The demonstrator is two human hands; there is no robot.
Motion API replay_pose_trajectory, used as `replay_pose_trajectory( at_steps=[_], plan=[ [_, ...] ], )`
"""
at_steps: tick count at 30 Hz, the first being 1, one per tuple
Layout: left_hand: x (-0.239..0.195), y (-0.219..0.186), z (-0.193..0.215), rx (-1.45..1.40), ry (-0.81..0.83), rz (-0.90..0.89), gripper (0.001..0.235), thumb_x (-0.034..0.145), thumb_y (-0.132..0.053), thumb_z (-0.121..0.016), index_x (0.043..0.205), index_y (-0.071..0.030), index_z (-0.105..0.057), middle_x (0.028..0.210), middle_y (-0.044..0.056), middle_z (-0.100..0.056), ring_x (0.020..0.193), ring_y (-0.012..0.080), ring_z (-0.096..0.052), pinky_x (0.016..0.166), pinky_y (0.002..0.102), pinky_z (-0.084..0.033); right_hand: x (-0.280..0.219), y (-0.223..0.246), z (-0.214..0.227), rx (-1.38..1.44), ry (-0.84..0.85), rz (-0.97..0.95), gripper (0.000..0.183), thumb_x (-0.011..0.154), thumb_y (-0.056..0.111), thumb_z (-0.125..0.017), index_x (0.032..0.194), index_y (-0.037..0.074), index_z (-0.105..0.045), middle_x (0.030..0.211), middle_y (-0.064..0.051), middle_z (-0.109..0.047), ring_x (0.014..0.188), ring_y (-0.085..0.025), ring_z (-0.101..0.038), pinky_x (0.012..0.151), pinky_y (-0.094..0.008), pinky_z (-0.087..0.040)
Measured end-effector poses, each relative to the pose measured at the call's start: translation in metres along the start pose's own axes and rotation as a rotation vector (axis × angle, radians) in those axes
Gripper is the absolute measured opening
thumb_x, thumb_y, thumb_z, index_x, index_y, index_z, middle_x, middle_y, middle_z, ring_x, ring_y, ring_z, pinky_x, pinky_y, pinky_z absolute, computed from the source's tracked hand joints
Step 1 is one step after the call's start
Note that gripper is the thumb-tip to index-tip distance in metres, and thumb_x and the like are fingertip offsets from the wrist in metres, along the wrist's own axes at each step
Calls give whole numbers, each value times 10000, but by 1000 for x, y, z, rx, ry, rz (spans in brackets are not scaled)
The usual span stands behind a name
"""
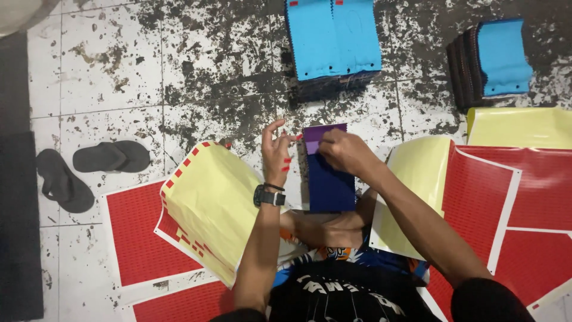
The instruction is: The person sits on the floor and assembles notebooks by hand. They peel red adhesive strips from a sheet and apply them to the spine of a stack of colorful pages, then place the completed notebook aside. This process is repeated with different colored pages and adhesive strips.
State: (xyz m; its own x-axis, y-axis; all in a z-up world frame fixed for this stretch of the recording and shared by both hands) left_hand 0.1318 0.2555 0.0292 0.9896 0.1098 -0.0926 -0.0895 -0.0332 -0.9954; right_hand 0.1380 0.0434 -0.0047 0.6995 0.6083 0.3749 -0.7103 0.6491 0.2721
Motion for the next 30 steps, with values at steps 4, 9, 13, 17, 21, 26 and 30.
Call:
replay_pose_trajectory(
  at_steps=[4, 9, 13, 17, 21, 26, 30],
  plan=[
    [5, 8, -5, -144, 80, 13, 402, 921, -107, -502, 1316, -51, -550, 1354, 160, -444, 885, 183, -701, 1183, 593, -321, 26, 16, 34, 494, 110, -300, 193, 836, 193, -784, 990, 81, -754, 875, -173, -732, 876, -400, -717, 755, -487, -577],
    [5, 1, -9, -140, 119, 6, 386, 912, -104, -523, 1288, -56, -596, 1336, 162, -468, 866, 179, -698, 1167, 608, -321, 28, 7, 18, 677, 68, -499, 155, 885, 189, -759, 1008, 99, -787, 795, -152, -772, 810, -315, -759, 702, -407, -574],
    [3, 2, -12, -131, 120, 3, 389, 916, -94, -524, 1293, -65, -617, 1315, 149, -502, 864, 174, -701, 1143, 591, -349, 32, 6, 20, 693, 93, -501, 145, 887, 185, -753, 1000, 100, -782, 797, -143, -771, 818, -305, -759, 712, -408, -572],
    [2, 12, -11, 400, 44, -146, 298, 907, -130, -576, 1199, -125, -635, 1224, 101, -518, 1137, 353, -657, 1079, 543, -420, 28, -9, 6, 590, 118, -585, 120, 918, 201, -732, 986, 123, -793, 798, -125, -770, 797, -322, -747, 717, -427, -573],
    [-2, 39, -16, 781, 10, -375, 102, 890, -244, -681, 950, -177, -730, 999, -14, -576, 1050, 315, -644, 991, 516, -449, 29, -17, -8, 543, 131, -659, 106, 920, 221, -740, 964, 151, -806, 778, -97, -769, 782, -303, -754, 699, -415, -574],
    [-1, 59, -22, 869, -61, -407, 131, 897, -252, -677, 957, -157, -743, 1022, -8, -585, 1102, 282, -583, 1041, 517, -383, 33, -14, -14, 515, 139, -722, 125, 894, 244, -744, 965, 169, -814, 808, -111, -772, 816, -335, -748, 703, -444, -575],
    [1, 66, -22, 885, -111, -488, 108, 870, -246, -689, 933, -174, -740, 979, -19, -584, 1075, 261, -591, 1010, 475, -406, 31, -15, -22, 439, 149, -749, 128, 881, 242, -732, 954, 172, -810, 849, -131, -772, 869, -381, -740, 737, -484, -585]
  ],
)
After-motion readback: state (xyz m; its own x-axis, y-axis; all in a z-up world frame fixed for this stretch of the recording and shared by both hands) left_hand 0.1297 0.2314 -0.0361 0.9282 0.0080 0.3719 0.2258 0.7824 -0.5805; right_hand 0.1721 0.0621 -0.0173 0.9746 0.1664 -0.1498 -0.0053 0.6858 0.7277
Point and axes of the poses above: each hand's wrist, its own x-axis towards the middle knuckle, its own z-axis out of the back of the hand, y = z × x, the point moved 1 cm from there along x, towards the middle knuckle
